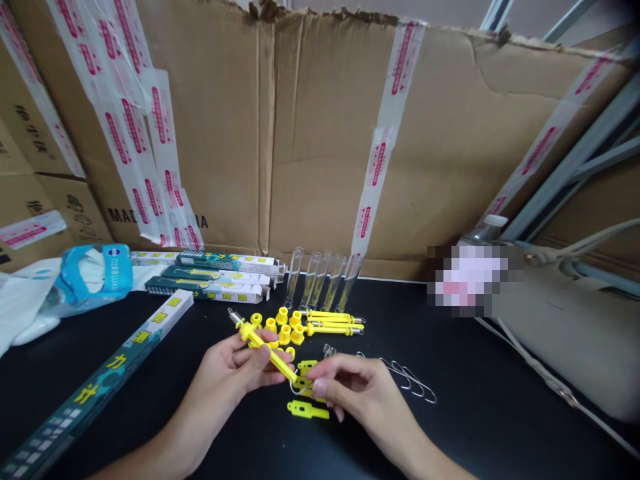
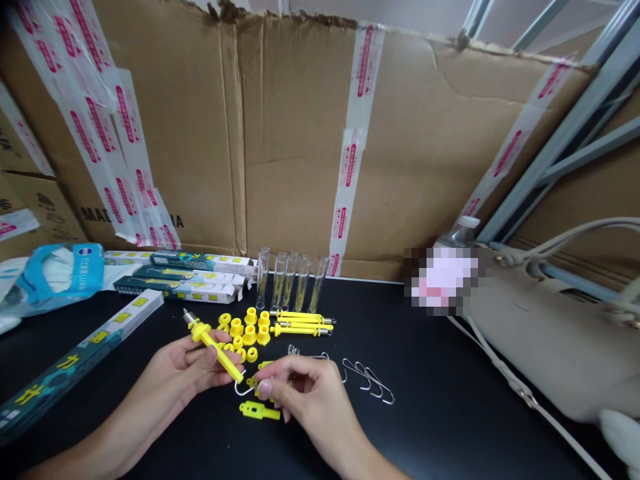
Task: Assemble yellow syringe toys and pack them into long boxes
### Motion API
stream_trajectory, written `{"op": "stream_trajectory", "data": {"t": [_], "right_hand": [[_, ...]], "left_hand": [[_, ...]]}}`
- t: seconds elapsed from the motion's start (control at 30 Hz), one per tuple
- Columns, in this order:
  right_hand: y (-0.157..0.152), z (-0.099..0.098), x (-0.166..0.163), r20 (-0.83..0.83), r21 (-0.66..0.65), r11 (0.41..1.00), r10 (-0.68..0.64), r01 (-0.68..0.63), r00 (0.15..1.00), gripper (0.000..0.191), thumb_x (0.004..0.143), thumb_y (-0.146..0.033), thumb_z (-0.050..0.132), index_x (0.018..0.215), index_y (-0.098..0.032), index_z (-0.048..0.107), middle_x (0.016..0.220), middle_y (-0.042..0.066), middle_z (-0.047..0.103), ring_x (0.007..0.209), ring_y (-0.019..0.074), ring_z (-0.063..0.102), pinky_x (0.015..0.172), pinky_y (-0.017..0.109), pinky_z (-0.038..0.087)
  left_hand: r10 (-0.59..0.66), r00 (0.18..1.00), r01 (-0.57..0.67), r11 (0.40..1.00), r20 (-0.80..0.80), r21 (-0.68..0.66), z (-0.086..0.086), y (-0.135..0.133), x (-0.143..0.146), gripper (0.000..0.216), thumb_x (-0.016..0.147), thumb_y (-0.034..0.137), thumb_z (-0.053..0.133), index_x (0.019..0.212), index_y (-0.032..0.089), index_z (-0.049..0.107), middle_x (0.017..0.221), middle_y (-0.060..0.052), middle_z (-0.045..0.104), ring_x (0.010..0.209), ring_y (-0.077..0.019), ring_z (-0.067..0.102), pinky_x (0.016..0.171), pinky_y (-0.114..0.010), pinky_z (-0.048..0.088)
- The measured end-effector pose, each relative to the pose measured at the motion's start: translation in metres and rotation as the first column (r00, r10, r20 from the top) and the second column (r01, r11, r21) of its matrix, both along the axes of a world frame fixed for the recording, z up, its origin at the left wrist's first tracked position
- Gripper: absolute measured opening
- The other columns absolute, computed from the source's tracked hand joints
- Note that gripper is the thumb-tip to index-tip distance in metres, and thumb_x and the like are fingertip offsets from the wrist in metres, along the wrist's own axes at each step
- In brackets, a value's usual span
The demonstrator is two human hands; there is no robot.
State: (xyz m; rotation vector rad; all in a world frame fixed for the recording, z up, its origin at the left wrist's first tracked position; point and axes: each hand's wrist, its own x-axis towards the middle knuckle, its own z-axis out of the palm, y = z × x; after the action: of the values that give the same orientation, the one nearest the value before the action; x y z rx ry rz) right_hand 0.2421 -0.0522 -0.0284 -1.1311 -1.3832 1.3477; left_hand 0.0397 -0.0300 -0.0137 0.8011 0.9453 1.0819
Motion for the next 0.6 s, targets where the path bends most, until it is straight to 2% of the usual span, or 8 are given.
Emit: {"op": "stream_trajectory", "data": {"t": [0.07,0.1,0.2,0.27,0.37,0.5,0.6], "right_hand": [[-0.002,-0.002,0.0,0.114,0.155,0.988,-0.017,-0.001,0.993,0.022,0.077,-0.04,0.078,0.083,-0.018,0.079,0.063,0.001,0.068,0.051,0.0111,0.056,0.048,0.021,0.046],[-0.004,-0.003,0.0,0.181,0.267,0.964,-0.037,-0.013,0.983,0.018,0.08,-0.036,0.076,0.086,-0.019,0.079,0.066,0.002,0.069,0.054,0.0127,0.06,0.052,0.023,0.049],[-0.007,-0.005,0.001,0.335,0.582,0.807,-0.129,-0.097,0.933,0.013,0.087,-0.021,0.067,0.096,-0.018,0.076,0.074,0.005,0.073,0.063,0.0163,0.066,0.061,0.027,0.054],[-0.008,-0.007,0.001,0.369,0.701,0.697,-0.178,-0.148,0.912,0.019,0.09,-0.014,0.06,0.104,-0.015,0.073,0.078,0.007,0.074,0.065,0.0169,0.066,0.063,0.028,0.055],[-0.007,-0.01,0.002,0.375,0.783,0.597,-0.23,-0.174,0.898,0.024,0.092,-0.007,0.056,0.11,-0.014,0.069,0.083,0.008,0.075,0.069,0.0172,0.066,0.064,0.029,0.057],[-0.007,-0.009,0.002,0.412,0.807,0.554,-0.279,-0.205,0.867,0.021,0.093,-0.007,0.055,0.107,-0.015,0.067,0.084,0.006,0.075,0.066,0.0162,0.064,0.064,0.028,0.057],[-0.01,-0.004,0.002,0.486,0.804,0.521,-0.301,-0.285,0.82,0.019,0.095,-0.007,0.051,0.107,-0.013,0.065,0.082,0.007,0.073,0.067,0.0165,0.063,0.066,0.029,0.057]], "left_hand": [[0.037,0.999,-0.037,0.999,0.021,-0.018,0.001,0.0,0.001,0.055,0.049,0.044,0.095,0.085,0.012,0.068,0.073,-0.006,0.079,0.073,-0.0202,0.075,0.067,-0.025,0.062],[0.052,0.998,-0.051,0.998,0.023,-0.021,0.001,0.0,0.001,0.053,0.048,0.043,0.095,0.083,0.012,0.068,0.073,-0.006,0.079,0.073,-0.02,0.075,0.067,-0.025,0.062],[0.074,0.997,-0.074,0.997,-0.005,-0.002,0.0,0.001,0.001,0.05,0.05,0.042,0.095,0.082,0.012,0.07,0.073,-0.005,0.078,0.071,-0.019,0.073,0.067,-0.026,0.061],[0.082,0.996,-0.081,0.996,-0.043,0.04,-0.003,0.002,-0.001,0.049,0.053,0.043,0.093,0.083,0.011,0.07,0.072,-0.004,0.077,0.065,-0.0167,0.071,0.062,-0.025,0.059],[0.091,0.992,-0.08,0.99,-0.092,0.114,-0.007,0.004,-0.003,0.045,0.057,0.043,0.092,0.079,0.012,0.069,0.067,-0.003,0.075,0.056,-0.0135,0.066,0.055,-0.022,0.054],[0.08,0.99,-0.063,0.987,-0.115,0.144,-0.012,0.006,-0.002,0.047,0.054,0.047,0.092,0.074,0.013,0.065,0.063,-0.002,0.072,0.054,-0.0141,0.064,0.051,-0.023,0.052],[0.034,0.991,-0.011,0.985,-0.131,0.171,-0.014,0.008,0.0,0.05,0.056,0.054,0.088,0.071,0.016,0.06,0.058,0.001,0.067,0.049,-0.0123,0.059,0.048,-0.023,0.048]]}}
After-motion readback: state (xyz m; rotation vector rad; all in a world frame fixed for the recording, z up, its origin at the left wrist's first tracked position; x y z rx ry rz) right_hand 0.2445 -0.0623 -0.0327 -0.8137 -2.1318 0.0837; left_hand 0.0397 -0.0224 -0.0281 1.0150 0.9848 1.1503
